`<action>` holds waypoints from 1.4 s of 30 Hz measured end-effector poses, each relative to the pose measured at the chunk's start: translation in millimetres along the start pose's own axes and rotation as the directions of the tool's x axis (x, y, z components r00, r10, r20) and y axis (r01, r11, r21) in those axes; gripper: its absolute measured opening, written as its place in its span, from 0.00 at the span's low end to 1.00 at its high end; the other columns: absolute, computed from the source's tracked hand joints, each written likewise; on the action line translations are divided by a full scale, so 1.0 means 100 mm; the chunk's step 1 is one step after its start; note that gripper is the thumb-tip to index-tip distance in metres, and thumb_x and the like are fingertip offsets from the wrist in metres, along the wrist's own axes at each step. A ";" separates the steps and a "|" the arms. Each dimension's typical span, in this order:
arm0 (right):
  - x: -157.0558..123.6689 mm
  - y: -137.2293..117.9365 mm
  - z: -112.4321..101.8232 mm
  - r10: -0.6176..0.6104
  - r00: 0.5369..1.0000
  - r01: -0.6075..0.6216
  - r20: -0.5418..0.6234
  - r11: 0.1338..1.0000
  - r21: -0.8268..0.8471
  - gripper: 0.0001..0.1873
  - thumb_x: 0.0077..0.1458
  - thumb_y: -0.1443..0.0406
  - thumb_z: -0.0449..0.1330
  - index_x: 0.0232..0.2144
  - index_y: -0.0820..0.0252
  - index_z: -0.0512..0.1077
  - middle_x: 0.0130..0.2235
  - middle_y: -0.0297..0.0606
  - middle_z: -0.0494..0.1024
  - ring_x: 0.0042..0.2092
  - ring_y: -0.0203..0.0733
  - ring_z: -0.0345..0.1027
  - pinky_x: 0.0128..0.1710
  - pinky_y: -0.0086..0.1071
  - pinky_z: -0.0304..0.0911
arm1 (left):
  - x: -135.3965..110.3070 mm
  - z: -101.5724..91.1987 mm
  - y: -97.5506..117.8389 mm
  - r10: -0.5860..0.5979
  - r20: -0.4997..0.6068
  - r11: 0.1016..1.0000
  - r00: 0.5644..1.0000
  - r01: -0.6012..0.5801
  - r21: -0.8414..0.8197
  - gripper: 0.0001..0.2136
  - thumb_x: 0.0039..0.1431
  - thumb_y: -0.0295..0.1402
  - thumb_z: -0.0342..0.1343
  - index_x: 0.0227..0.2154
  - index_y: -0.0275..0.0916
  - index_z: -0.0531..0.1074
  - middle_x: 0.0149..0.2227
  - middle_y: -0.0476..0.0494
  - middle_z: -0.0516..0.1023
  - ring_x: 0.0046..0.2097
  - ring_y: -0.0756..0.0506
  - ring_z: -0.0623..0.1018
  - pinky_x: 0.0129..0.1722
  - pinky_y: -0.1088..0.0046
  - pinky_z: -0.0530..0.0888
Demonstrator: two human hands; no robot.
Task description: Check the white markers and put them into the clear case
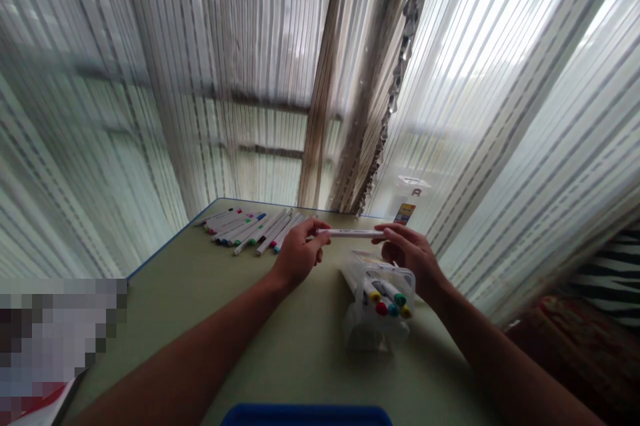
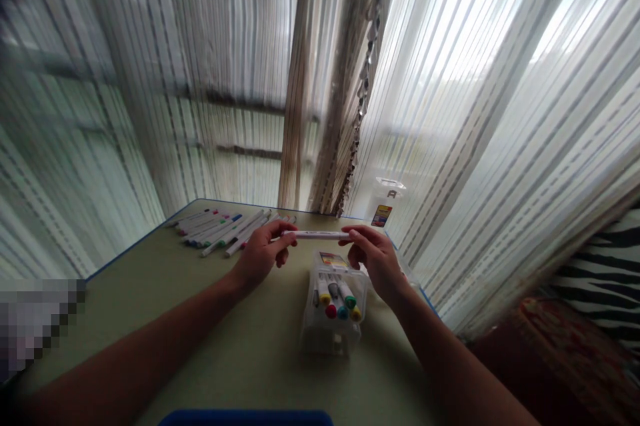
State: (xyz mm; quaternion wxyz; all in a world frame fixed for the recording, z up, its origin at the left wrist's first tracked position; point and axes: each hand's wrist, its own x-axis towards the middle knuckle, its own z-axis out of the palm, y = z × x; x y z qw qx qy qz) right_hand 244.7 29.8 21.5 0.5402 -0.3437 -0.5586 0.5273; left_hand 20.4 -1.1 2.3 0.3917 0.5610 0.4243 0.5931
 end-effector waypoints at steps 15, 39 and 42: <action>0.00 0.02 -0.01 -0.030 0.999 0.030 0.021 0.999 -0.031 0.16 0.45 0.57 0.71 0.34 0.61 0.79 0.28 0.38 0.79 0.18 0.30 0.61 0.16 0.26 0.55 | 0.01 0.00 -0.01 -0.033 -0.002 0.999 0.999 0.033 -0.042 0.11 0.58 0.35 0.52 0.38 0.33 0.73 0.30 0.45 0.76 0.18 0.55 0.68 0.15 0.79 0.62; -0.03 0.00 0.01 -0.053 0.998 0.057 0.025 0.981 -0.184 0.22 0.40 0.53 0.74 0.34 0.61 0.79 0.26 0.37 0.78 0.20 0.31 0.60 0.18 0.28 0.55 | -0.02 -0.01 -0.04 0.091 -0.004 0.984 0.996 -0.090 0.152 0.15 0.55 0.42 0.62 0.38 0.36 0.73 0.31 0.49 0.74 0.20 0.56 0.66 0.19 0.80 0.61; -0.02 0.01 0.00 -0.071 0.997 0.075 0.029 0.980 -0.185 0.21 0.41 0.53 0.73 0.34 0.60 0.79 0.26 0.37 0.78 0.19 0.31 0.60 0.17 0.27 0.55 | -0.02 -0.01 -0.03 0.074 0.005 0.989 0.997 -0.075 0.125 0.14 0.56 0.41 0.60 0.39 0.35 0.75 0.30 0.48 0.74 0.19 0.56 0.66 0.18 0.79 0.63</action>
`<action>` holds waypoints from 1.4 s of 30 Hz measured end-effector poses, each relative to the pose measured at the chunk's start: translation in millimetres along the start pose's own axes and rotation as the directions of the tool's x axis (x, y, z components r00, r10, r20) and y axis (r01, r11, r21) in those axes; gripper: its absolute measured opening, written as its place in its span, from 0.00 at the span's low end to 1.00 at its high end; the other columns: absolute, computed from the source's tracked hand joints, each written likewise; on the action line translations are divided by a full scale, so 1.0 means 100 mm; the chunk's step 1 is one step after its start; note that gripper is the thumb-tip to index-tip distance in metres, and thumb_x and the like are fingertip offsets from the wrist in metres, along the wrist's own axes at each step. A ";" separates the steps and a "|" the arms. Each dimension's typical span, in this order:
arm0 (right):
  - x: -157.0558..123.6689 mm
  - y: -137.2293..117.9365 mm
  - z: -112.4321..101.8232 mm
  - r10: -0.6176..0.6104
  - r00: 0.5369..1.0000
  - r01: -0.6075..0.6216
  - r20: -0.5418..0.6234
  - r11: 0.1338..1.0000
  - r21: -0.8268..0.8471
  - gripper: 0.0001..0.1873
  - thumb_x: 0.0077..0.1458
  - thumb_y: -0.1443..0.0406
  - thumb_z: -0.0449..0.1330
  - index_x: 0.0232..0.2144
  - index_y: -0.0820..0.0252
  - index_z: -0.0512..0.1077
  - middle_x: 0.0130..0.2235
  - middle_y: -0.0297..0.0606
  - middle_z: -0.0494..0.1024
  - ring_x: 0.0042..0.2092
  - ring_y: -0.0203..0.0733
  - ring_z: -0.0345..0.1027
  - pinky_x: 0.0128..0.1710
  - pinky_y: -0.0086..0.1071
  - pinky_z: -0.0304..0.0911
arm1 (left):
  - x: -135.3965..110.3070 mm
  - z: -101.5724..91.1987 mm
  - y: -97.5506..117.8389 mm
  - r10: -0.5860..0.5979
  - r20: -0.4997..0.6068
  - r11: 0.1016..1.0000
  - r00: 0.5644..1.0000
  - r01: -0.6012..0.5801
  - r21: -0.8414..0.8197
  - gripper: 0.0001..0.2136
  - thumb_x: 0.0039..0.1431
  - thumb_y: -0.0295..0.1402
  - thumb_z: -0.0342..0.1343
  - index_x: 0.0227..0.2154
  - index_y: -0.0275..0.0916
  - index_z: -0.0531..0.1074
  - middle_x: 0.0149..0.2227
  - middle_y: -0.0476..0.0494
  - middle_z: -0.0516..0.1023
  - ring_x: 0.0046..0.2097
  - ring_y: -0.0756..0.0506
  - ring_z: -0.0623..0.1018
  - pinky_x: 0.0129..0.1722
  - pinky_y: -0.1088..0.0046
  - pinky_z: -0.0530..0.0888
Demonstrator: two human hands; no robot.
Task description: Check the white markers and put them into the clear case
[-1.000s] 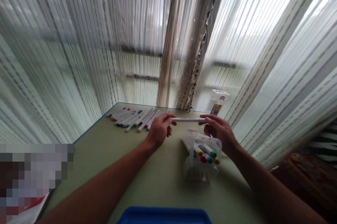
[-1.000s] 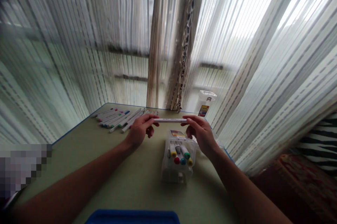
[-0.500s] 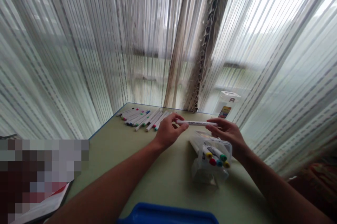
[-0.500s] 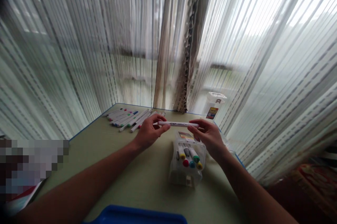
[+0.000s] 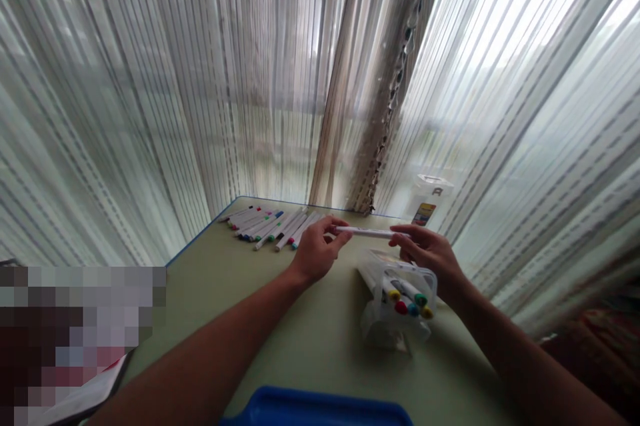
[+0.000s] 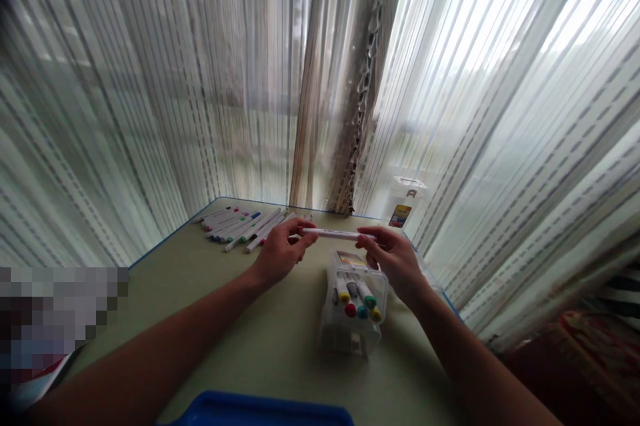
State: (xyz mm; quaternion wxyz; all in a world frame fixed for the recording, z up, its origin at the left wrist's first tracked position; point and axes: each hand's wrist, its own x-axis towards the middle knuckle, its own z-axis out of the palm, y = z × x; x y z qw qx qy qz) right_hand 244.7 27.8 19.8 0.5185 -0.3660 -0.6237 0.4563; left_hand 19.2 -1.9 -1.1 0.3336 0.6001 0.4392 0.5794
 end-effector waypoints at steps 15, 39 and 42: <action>0.05 0.07 -0.01 0.006 1.000 -0.006 -0.012 0.999 0.053 0.22 0.46 0.50 0.70 0.35 0.61 0.78 0.27 0.39 0.80 0.18 0.30 0.60 0.16 0.27 0.55 | 0.02 0.02 -0.01 -0.045 -0.004 0.997 0.999 0.045 -0.064 0.13 0.60 0.38 0.53 0.39 0.33 0.74 0.28 0.47 0.76 0.17 0.56 0.67 0.16 0.80 0.63; 0.05 0.06 0.00 -0.005 1.000 0.002 0.030 0.994 0.111 0.22 0.51 0.49 0.65 0.34 0.64 0.78 0.28 0.41 0.82 0.17 0.29 0.60 0.16 0.26 0.53 | 0.04 -0.01 0.04 -0.115 -0.017 0.987 0.993 0.112 -0.112 0.14 0.57 0.39 0.53 0.38 0.33 0.72 0.27 0.47 0.75 0.18 0.54 0.68 0.15 0.78 0.63; 0.03 0.03 0.01 0.003 0.998 -0.005 0.063 0.999 0.039 0.21 0.47 0.50 0.68 0.31 0.64 0.78 0.26 0.40 0.81 0.17 0.29 0.59 0.16 0.26 0.53 | 0.05 -0.02 -0.01 -0.088 -0.013 0.994 0.996 0.087 -0.071 0.14 0.57 0.41 0.55 0.36 0.33 0.72 0.27 0.47 0.75 0.17 0.55 0.67 0.14 0.79 0.62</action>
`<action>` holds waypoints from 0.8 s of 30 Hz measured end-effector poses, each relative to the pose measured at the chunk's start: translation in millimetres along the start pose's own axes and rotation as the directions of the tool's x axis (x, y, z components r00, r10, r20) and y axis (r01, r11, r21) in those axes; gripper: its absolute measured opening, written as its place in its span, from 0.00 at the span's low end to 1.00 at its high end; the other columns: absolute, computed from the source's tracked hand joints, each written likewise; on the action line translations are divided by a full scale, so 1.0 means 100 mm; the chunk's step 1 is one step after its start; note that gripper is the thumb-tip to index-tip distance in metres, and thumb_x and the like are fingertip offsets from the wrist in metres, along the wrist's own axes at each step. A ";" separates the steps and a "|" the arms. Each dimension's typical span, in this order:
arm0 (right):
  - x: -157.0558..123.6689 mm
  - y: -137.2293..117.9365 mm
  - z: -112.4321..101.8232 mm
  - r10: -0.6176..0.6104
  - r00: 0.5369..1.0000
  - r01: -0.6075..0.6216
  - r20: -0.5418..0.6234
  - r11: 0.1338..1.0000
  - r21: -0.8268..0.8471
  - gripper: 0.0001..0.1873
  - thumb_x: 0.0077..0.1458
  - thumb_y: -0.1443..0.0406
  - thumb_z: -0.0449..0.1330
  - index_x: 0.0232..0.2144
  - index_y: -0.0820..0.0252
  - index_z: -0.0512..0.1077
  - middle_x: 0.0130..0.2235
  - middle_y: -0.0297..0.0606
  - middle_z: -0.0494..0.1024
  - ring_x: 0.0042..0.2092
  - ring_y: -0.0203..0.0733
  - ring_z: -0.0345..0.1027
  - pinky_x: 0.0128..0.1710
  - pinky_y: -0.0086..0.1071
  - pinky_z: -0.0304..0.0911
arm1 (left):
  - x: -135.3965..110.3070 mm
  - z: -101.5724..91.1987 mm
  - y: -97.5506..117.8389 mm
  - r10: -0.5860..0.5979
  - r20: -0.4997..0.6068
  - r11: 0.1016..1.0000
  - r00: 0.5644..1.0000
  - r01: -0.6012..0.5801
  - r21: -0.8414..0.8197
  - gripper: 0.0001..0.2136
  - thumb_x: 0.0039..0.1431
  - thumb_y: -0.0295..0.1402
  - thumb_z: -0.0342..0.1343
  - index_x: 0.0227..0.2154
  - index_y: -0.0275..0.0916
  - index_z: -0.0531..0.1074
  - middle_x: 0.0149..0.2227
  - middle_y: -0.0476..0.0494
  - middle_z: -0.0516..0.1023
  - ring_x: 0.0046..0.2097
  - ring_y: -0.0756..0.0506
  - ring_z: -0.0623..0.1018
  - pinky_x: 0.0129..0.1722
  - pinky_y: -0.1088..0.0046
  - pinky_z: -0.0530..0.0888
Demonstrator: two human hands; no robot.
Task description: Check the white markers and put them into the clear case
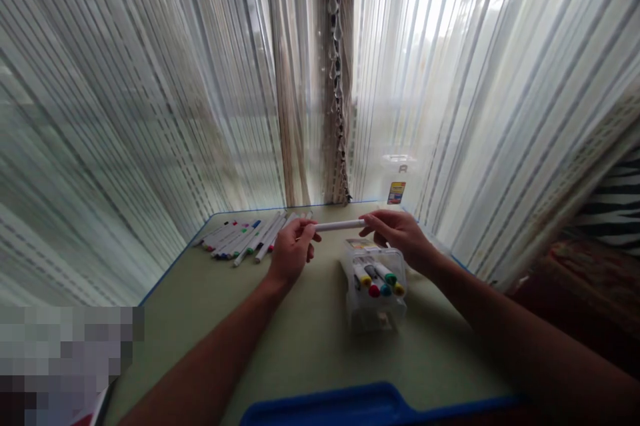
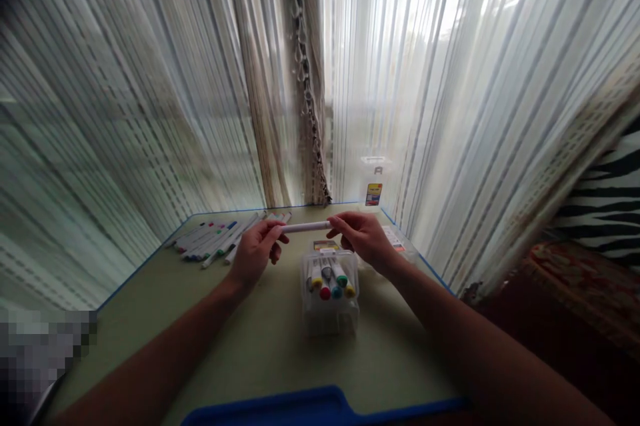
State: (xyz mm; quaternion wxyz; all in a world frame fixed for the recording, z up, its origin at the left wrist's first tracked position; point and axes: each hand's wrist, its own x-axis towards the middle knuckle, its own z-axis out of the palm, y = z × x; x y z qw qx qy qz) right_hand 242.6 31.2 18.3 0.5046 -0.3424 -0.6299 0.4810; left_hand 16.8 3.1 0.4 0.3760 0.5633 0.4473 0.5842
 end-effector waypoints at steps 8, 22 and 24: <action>-0.04 -0.03 -0.02 0.016 0.999 -0.011 0.030 0.990 -0.144 0.21 0.43 0.52 0.72 0.31 0.65 0.80 0.25 0.41 0.80 0.21 0.31 0.62 0.19 0.26 0.55 | -0.03 0.00 -0.06 0.010 0.018 0.998 1.000 -0.011 0.059 0.16 0.53 0.42 0.62 0.34 0.33 0.72 0.26 0.50 0.72 0.18 0.56 0.66 0.16 0.80 0.63; -0.07 -0.09 0.03 0.053 0.997 -0.059 -0.064 0.994 -0.092 0.22 0.36 0.51 0.75 0.29 0.61 0.80 0.23 0.37 0.76 0.20 0.30 0.55 0.17 0.26 0.50 | -0.06 0.06 -0.06 0.001 0.046 0.994 0.999 -0.006 0.107 0.11 0.57 0.37 0.58 0.35 0.34 0.75 0.25 0.49 0.74 0.18 0.56 0.66 0.17 0.79 0.64; -0.07 -0.08 0.03 0.068 0.995 -0.074 -0.072 0.994 -0.076 0.22 0.35 0.52 0.75 0.30 0.61 0.81 0.22 0.37 0.76 0.20 0.30 0.56 0.17 0.26 0.52 | -0.06 0.06 -0.05 0.000 0.048 0.995 0.999 -0.005 0.104 0.11 0.57 0.38 0.58 0.35 0.34 0.75 0.25 0.49 0.73 0.18 0.55 0.66 0.17 0.79 0.64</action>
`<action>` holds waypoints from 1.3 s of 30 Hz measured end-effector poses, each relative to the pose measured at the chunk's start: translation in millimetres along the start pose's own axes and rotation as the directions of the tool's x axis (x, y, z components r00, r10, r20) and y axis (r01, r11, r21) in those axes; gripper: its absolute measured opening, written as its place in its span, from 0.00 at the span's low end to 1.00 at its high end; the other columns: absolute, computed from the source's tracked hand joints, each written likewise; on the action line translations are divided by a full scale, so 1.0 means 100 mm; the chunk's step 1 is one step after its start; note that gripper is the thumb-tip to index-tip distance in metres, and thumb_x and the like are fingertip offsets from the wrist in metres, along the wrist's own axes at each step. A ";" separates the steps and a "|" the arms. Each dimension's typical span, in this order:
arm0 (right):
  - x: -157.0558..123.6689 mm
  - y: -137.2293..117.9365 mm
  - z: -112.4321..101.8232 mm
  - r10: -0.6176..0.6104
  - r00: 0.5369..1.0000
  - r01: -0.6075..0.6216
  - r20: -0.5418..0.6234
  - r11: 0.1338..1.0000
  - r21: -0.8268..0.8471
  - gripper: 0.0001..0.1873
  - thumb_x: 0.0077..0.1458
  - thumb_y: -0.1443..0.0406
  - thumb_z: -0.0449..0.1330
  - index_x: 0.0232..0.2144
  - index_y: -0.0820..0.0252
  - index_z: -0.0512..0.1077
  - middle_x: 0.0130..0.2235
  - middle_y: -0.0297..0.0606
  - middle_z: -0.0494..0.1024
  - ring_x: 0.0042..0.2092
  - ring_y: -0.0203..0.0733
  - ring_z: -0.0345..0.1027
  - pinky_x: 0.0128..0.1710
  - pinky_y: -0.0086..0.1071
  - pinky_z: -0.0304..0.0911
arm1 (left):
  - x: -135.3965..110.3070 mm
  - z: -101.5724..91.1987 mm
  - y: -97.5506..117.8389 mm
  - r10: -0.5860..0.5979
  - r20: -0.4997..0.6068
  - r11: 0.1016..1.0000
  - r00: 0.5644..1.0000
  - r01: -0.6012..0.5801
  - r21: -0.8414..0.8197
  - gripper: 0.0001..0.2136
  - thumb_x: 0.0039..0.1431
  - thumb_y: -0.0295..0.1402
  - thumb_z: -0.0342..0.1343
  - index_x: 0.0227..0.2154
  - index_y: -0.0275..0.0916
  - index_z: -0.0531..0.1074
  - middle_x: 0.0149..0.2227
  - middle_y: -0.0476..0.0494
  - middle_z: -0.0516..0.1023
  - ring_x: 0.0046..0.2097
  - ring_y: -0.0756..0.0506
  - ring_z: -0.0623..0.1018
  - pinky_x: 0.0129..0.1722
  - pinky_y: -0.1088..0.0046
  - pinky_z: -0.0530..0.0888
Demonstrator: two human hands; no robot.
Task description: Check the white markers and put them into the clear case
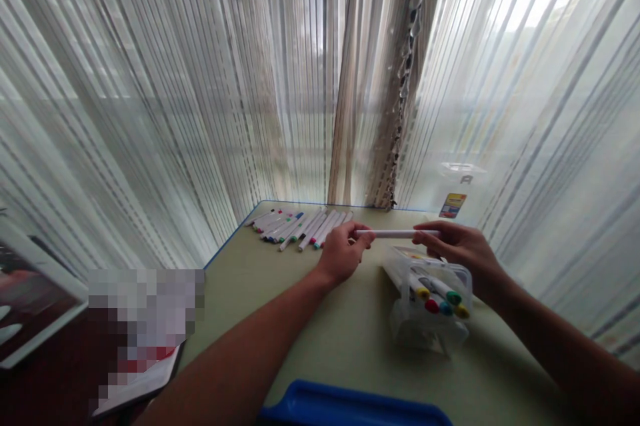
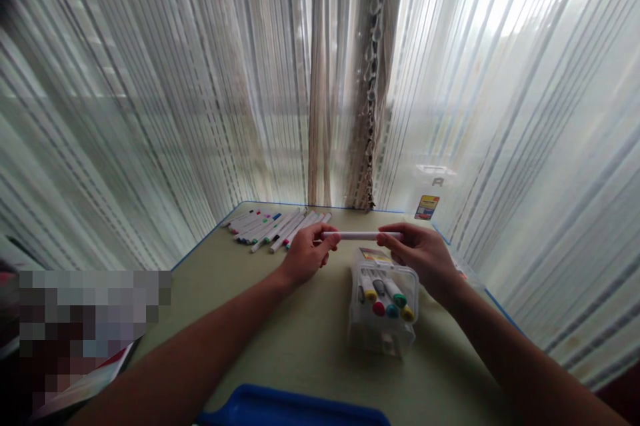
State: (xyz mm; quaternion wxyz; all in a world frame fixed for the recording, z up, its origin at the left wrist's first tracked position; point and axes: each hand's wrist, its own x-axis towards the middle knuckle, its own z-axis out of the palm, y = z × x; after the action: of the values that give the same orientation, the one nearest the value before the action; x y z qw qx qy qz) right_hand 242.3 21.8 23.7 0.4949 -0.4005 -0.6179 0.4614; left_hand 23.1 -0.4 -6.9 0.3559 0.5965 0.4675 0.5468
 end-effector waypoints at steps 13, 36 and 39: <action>0.01 0.02 0.01 -0.018 1.000 0.018 0.002 0.999 0.047 0.21 0.39 0.53 0.74 0.32 0.62 0.80 0.25 0.38 0.78 0.20 0.29 0.57 0.18 0.27 0.50 | 0.02 -0.01 -0.01 0.007 -0.006 0.999 1.000 -0.007 -0.037 0.09 0.59 0.36 0.53 0.36 0.35 0.72 0.27 0.50 0.72 0.17 0.56 0.66 0.16 0.80 0.62; 0.04 0.01 -0.01 -0.012 1.000 0.008 0.022 0.984 0.178 0.17 0.47 0.55 0.68 0.33 0.64 0.79 0.28 0.42 0.82 0.18 0.30 0.61 0.18 0.28 0.56 | 0.02 -0.01 0.08 -0.019 0.005 0.979 1.000 0.020 -0.204 0.14 0.58 0.39 0.54 0.39 0.32 0.72 0.27 0.49 0.72 0.18 0.55 0.67 0.14 0.79 0.62; 0.05 0.03 -0.02 -0.015 0.999 0.006 0.039 0.975 0.222 0.16 0.49 0.56 0.67 0.33 0.64 0.78 0.29 0.42 0.82 0.19 0.31 0.62 0.18 0.27 0.56 | 0.03 -0.01 0.10 -0.026 -0.003 0.970 1.000 0.025 -0.244 0.14 0.58 0.39 0.54 0.40 0.32 0.73 0.27 0.49 0.72 0.18 0.55 0.68 0.15 0.79 0.62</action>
State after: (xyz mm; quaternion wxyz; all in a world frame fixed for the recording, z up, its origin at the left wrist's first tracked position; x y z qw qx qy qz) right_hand 243.8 27.2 22.5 0.5263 -0.3300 -0.5747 0.5328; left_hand 23.4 -1.0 3.2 0.4320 0.5406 0.4055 0.5972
